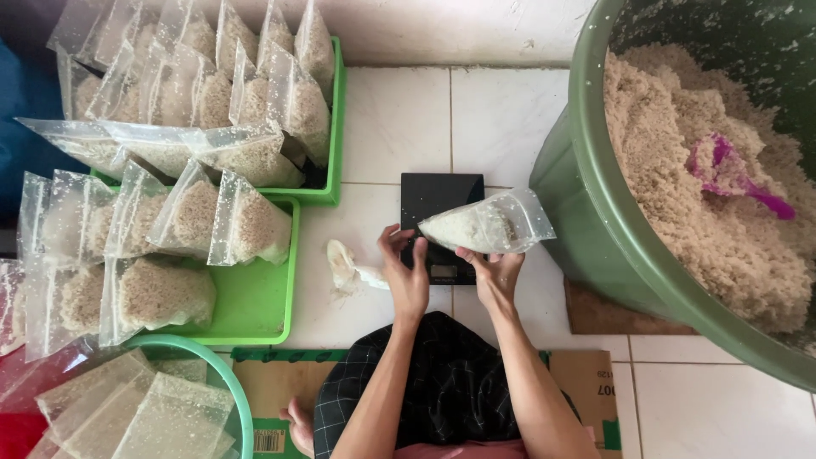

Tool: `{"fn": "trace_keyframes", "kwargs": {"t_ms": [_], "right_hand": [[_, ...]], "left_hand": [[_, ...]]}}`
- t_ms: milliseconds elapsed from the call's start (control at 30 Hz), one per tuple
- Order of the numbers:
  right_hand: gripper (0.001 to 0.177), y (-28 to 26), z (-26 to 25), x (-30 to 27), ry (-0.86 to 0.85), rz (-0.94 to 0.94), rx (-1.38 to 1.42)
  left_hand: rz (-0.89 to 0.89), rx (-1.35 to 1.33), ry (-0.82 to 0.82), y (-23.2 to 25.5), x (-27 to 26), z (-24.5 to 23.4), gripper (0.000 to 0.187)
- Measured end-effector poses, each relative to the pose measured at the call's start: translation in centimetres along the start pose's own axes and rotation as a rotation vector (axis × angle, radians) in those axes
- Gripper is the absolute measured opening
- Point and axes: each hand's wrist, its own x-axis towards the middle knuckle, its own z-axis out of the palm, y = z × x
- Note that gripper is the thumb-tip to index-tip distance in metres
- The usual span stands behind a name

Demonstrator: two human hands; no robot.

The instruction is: Filling plastic bags with grain from a large tub using a scoop, weighing each bag on a digital scale, and placing them in a tray.

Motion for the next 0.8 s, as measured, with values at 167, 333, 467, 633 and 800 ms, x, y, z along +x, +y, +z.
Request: {"fn": "trace_keyframes", "kwargs": {"t_ms": [167, 333, 467, 633, 800], "right_hand": [[0.049, -1.6, 0.5, 0.0, -0.067, -0.017, -0.15], [0.041, -0.6, -0.4, 0.8, -0.193, -0.021, -0.266], [0.053, -0.8, -1.0, 1.1, -0.266, -0.027, -0.343], [0.045, 0.4, -1.8, 1.3, -0.3, 0.036, -0.425], [0.05, 2.2, -3.1, 1.5, -0.202, 0.028, -0.376]], "left_hand": [[0.022, -0.001, -0.025, -0.1, 0.2, -0.2, 0.026], [0.035, 0.009, -0.079, -0.6, 0.3, -0.1, 0.023], [0.035, 0.015, -0.089, -0.8, 0.3, -0.1, 0.023], [0.028, 0.003, -0.073, -0.9, 0.4, -0.3, 0.022], [-0.006, -0.049, -0.059, -0.7, 0.3, -0.2, 0.021]]}}
